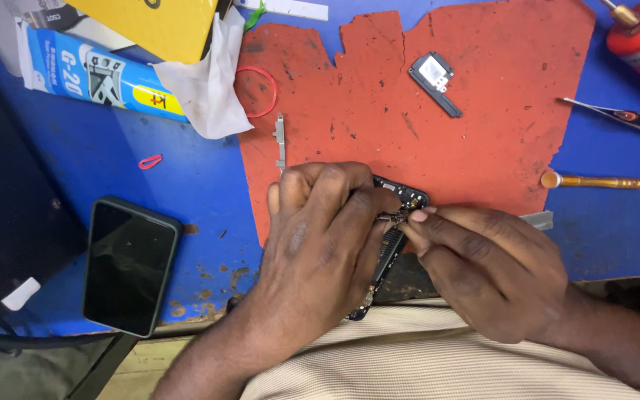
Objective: The person uses a small screwdriver and tweezers to remove and reposition internal components of a disassembled smartphone, including the battery and ribbon cables. The person repeatedly adjusts connectors and places the battery back into the chassis.
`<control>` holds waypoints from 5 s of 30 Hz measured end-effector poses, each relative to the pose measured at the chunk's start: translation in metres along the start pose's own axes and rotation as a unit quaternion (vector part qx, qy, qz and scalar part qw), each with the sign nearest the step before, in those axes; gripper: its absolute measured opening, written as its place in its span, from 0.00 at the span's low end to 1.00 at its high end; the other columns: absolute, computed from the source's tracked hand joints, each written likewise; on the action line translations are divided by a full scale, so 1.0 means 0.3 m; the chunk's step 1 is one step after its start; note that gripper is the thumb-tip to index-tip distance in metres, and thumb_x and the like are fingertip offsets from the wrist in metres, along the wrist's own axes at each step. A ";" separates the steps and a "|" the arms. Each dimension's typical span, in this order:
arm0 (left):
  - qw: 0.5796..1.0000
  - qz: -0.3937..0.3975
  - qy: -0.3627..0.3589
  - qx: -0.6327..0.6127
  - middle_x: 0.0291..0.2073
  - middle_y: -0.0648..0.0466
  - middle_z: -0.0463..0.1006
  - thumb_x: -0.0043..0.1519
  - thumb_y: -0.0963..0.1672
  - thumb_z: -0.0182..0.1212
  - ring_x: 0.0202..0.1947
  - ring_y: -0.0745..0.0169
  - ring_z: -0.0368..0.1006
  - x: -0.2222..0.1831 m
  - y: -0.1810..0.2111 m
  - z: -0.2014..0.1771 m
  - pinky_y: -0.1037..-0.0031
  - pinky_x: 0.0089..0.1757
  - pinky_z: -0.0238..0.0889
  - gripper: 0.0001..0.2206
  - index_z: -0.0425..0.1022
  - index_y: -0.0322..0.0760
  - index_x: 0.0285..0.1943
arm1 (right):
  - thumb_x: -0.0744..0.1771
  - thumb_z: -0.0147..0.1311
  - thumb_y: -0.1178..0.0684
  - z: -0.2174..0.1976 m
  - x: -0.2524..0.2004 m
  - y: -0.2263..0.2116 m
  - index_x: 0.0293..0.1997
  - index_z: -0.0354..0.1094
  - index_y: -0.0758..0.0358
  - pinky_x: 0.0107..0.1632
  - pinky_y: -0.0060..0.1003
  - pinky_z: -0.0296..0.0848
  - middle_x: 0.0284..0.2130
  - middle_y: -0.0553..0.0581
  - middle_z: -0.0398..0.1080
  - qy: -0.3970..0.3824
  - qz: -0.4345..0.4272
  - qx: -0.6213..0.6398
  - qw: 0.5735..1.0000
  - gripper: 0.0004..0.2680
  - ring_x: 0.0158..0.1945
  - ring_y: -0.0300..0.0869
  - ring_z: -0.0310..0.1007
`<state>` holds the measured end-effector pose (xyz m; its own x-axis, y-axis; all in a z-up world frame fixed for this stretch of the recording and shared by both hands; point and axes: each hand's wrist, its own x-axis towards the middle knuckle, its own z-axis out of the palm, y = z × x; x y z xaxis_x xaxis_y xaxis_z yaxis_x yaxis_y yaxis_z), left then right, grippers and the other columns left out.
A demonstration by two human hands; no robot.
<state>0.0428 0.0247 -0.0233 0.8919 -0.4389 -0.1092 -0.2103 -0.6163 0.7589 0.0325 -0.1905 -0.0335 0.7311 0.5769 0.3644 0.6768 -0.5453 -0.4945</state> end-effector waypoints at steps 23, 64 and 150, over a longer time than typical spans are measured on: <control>1.000 0.015 0.009 0.014 0.50 0.56 0.71 0.59 0.39 0.68 0.53 0.52 0.64 0.002 0.008 -0.005 0.61 0.51 0.54 0.13 0.78 0.39 0.52 | 0.63 0.67 0.64 0.007 -0.007 0.002 0.35 0.64 0.67 0.38 0.42 0.79 0.36 0.62 0.75 0.023 0.038 0.015 0.999 0.10 0.39 0.51 0.79; 0.992 0.113 0.052 0.025 0.48 0.49 0.77 0.52 0.36 0.65 0.49 0.49 0.71 -0.029 -0.018 -0.007 0.61 0.50 0.67 0.15 0.78 0.29 0.49 | 0.59 0.70 0.61 0.006 0.002 -0.013 0.49 0.75 0.63 0.40 0.39 0.70 0.39 0.54 0.69 -0.021 0.229 0.092 0.969 0.16 0.39 0.43 0.69; 0.993 0.054 0.098 -0.024 0.45 0.49 0.79 0.56 0.33 0.69 0.45 0.50 0.75 0.005 -0.001 0.025 0.68 0.44 0.70 0.12 0.78 0.30 0.48 | 0.61 0.71 0.57 0.026 0.016 0.021 0.43 0.68 0.69 0.38 0.44 0.69 0.38 0.59 0.67 -0.018 0.137 0.070 0.988 0.14 0.37 0.50 0.69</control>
<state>0.0410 0.0193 -0.0285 0.9268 -0.3625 0.0981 -0.2943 -0.5388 0.7893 0.0396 -0.1864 -0.0410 0.8805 0.4407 0.1748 0.4327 -0.5961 -0.6763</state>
